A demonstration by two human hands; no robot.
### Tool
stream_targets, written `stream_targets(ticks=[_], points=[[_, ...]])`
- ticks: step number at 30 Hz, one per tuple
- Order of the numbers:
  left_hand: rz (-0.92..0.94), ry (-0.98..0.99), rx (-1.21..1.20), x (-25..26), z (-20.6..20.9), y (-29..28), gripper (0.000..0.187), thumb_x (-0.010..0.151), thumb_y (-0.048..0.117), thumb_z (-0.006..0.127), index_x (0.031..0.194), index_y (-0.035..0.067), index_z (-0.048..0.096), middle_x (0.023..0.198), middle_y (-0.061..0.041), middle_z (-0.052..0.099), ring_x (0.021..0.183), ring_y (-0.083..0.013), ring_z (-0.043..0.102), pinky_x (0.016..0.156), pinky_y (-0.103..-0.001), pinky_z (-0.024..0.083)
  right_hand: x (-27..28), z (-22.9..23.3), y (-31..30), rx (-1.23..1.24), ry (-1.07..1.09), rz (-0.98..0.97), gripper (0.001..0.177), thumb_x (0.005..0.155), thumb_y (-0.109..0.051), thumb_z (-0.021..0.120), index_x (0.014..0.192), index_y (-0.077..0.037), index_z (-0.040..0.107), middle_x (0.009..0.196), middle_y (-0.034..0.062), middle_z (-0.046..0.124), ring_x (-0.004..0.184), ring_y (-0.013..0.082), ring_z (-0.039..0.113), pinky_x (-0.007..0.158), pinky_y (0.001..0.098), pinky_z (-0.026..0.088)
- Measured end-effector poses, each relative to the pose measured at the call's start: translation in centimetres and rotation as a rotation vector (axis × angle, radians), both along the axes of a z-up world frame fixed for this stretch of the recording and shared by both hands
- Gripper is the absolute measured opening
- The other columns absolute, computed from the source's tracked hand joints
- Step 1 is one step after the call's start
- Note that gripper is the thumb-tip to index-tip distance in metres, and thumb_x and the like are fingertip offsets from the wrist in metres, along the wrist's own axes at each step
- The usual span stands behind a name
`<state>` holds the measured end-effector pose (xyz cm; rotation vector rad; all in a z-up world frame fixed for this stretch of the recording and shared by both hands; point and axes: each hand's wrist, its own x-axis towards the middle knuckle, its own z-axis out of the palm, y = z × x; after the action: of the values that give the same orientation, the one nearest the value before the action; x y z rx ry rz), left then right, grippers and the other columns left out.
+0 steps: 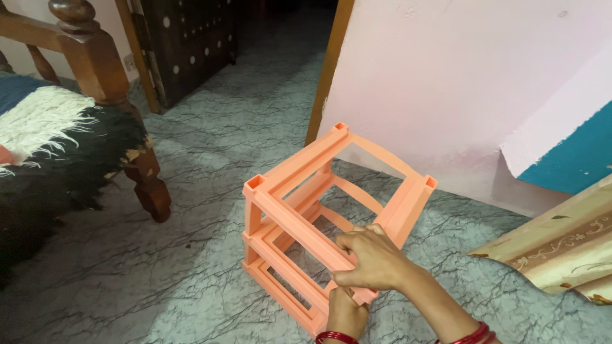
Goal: The person assembles a pink plastic stool by hand, connecting frame pieces and legs. They repeatedly attach and detach components, moving parts between the floor and a nearby wooden chair while working.
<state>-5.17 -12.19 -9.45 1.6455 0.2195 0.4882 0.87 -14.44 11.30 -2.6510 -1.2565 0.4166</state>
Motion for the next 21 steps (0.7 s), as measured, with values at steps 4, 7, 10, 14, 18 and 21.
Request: stream_targets(ticks=[4, 7, 10, 14, 18, 21], points=[[0.019, -0.107, 0.020, -0.2, 0.4, -0.2, 0.033, 0.071, -0.012, 0.062, 0.095, 0.005, 0.077, 0.090, -0.015, 0.079, 0.093, -0.0300, 0.077, 0.077, -0.037, 0.060, 0.0, 0.2, 0.2, -0.048, -0.005, -0.009, 0.039, 0.056, -0.039, 0.074, 0.073, -0.007, 0.059, 0.078, 0.0124, 0.062, 0.085, 0.0290, 0.058, 0.098, 0.0380, 0.039], [-0.034, -0.015, -0.114, -0.1, 0.7, -0.2, 0.026, 0.081, -0.008, 0.063, 0.098, 0.006, 0.076, 0.093, -0.011, 0.080, 0.096, -0.0243, 0.080, 0.079, -0.035, 0.059, 0.0, 0.3, 0.1, -0.067, -0.008, -0.031, 0.040, 0.057, -0.039, 0.074, 0.074, -0.006, 0.060, 0.080, 0.0122, 0.063, 0.086, 0.0294, 0.058, 0.100, 0.0379, 0.038], [-0.051, -0.071, -0.135, 0.2, 0.5, 0.2, 0.021, 0.081, -0.008, 0.067, 0.097, 0.003, 0.077, 0.094, -0.012, 0.080, 0.100, -0.0236, 0.078, 0.082, -0.034, 0.058, 0.1, 0.3, 0.2, 0.033, -0.004, -0.010, 0.042, 0.058, -0.040, 0.076, 0.084, -0.009, 0.065, 0.086, 0.0100, 0.064, 0.092, 0.0277, 0.058, 0.098, 0.0395, 0.038], [-0.103, -0.128, -0.226, 1.3, -0.6, 1.0, 0.019, 0.086, 0.001, 0.070, 0.105, -0.001, 0.070, 0.091, -0.011, 0.078, 0.097, -0.0225, 0.075, 0.081, -0.033, 0.056, 0.4, 0.4, 0.4, 0.038, -0.020, 0.020, 0.051, 0.066, -0.047, 0.079, 0.100, -0.011, 0.067, 0.092, 0.0097, 0.064, 0.099, 0.0258, 0.058, 0.101, 0.0408, 0.036], [-0.070, -0.089, -0.130, 3.4, -2.1, 1.8, 0.016, 0.090, 0.006, 0.066, 0.104, -0.001, 0.070, 0.084, -0.010, 0.073, 0.088, -0.0203, 0.073, 0.074, -0.032, 0.053, 0.7, 0.9, 0.9, 0.060, 0.008, -0.093, 0.052, 0.065, -0.045, 0.081, 0.104, -0.014, 0.064, 0.095, 0.0033, 0.065, 0.099, 0.0224, 0.060, 0.101, 0.0384, 0.038], [-0.087, -0.054, -0.138, 4.5, -3.1, 1.6, 0.016, 0.092, 0.009, 0.063, 0.103, 0.000, 0.070, 0.079, -0.008, 0.070, 0.082, -0.0187, 0.071, 0.069, -0.032, 0.051, 0.5, 1.2, 0.5, 0.154, 0.054, -0.195, 0.069, 0.062, -0.040, 0.084, 0.122, -0.020, 0.057, 0.092, 0.0028, 0.064, 0.098, 0.0225, 0.059, 0.098, 0.0383, 0.040]])
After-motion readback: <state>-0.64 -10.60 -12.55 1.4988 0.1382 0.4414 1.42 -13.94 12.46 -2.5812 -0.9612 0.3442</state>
